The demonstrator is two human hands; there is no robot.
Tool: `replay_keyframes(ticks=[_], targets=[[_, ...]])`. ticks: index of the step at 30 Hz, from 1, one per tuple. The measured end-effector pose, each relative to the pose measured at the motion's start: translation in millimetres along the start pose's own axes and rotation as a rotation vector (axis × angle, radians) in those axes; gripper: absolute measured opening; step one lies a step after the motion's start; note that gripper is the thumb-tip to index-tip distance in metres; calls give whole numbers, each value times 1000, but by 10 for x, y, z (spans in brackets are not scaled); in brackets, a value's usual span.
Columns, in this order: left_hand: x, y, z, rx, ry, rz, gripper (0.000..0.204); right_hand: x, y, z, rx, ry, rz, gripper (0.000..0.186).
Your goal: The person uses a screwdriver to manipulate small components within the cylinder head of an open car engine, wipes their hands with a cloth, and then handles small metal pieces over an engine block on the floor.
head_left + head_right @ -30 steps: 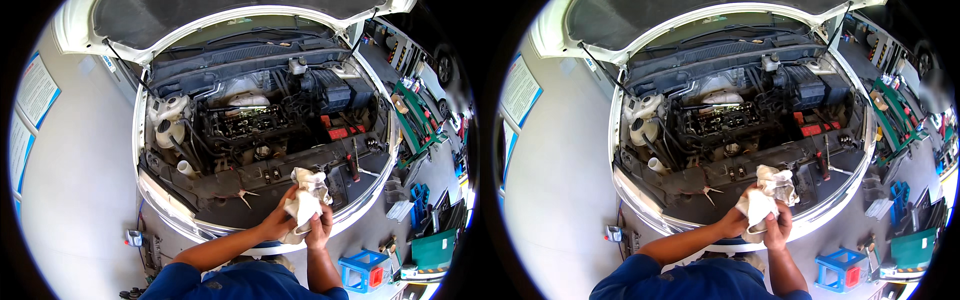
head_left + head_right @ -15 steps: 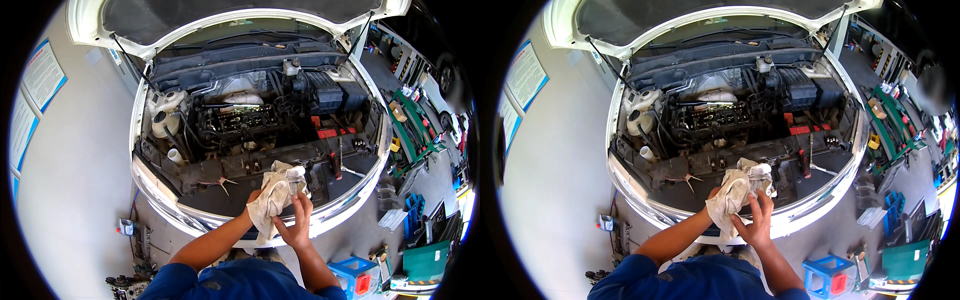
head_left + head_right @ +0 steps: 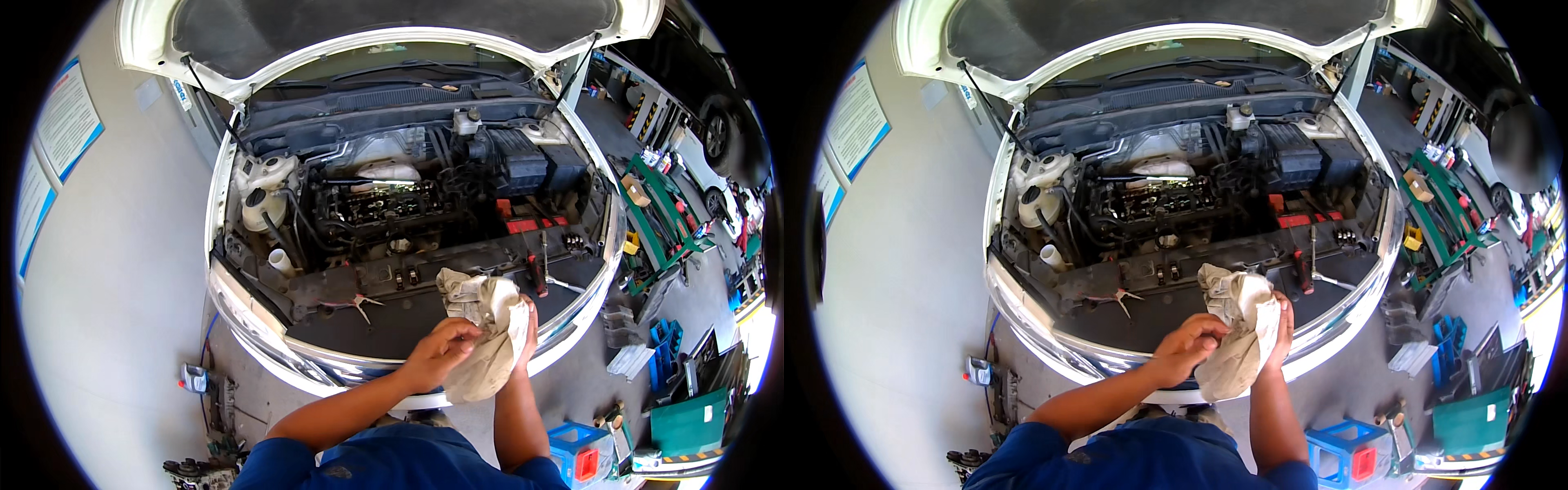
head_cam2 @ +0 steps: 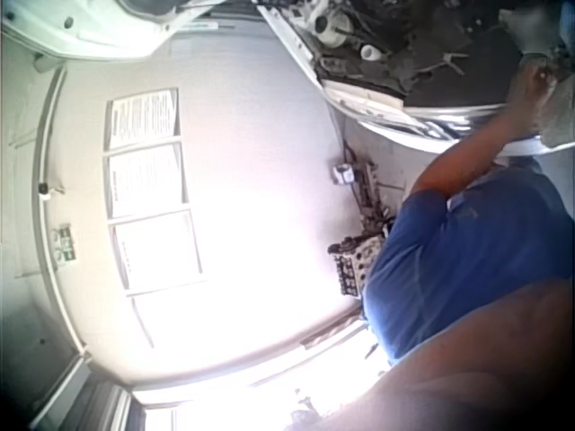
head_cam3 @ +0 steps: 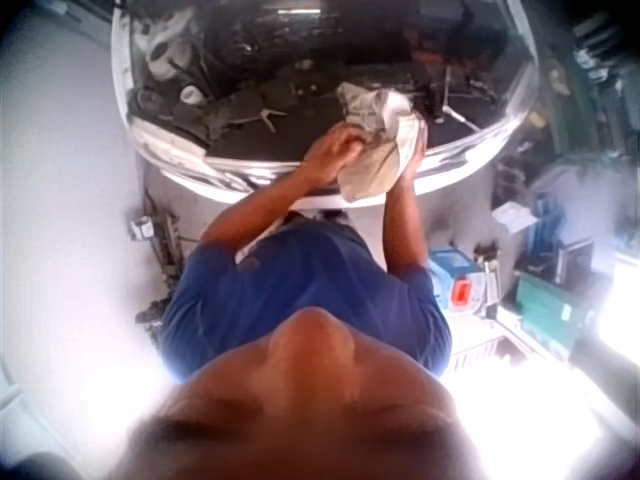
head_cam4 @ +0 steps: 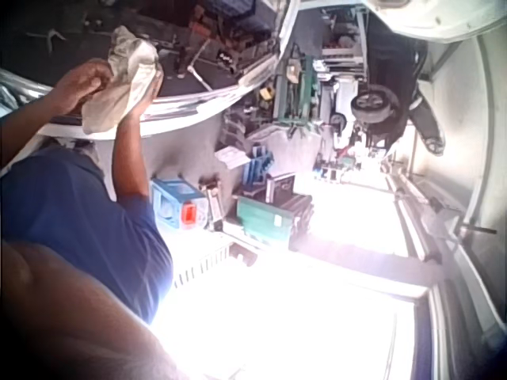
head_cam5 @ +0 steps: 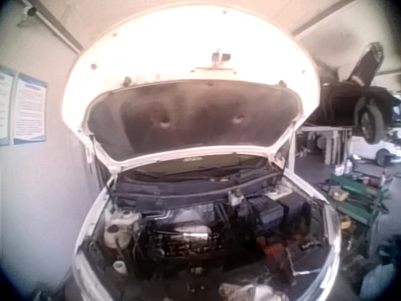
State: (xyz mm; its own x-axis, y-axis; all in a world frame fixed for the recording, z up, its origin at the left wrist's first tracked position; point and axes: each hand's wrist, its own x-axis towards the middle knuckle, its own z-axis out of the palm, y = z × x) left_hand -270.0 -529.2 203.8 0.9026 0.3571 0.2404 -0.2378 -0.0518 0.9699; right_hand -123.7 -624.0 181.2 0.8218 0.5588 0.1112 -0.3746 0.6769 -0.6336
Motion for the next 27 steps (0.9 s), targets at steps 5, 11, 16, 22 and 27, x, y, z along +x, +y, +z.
replay_keyframes(ticks=[5, 11, 16, 22, 27], targets=[[-23, -260, -217, -730, -73, -507, 38, -381, 358, 272, -123, -164, 524, 56], [84, -478, -113, -96, 281, -320, 43, -331, 595, 443, -267, 80, 330, 35], [77, -391, -191, 557, 154, 118, 24, -172, 596, 499, -133, 244, 391, 35], [211, -194, -108, 1117, 219, 385, 55, 48, 416, 244, 218, 23, 501, 61], [408, -295, -40, 448, 375, 156, 57, -245, 445, 341, -210, -364, 342, 85]])
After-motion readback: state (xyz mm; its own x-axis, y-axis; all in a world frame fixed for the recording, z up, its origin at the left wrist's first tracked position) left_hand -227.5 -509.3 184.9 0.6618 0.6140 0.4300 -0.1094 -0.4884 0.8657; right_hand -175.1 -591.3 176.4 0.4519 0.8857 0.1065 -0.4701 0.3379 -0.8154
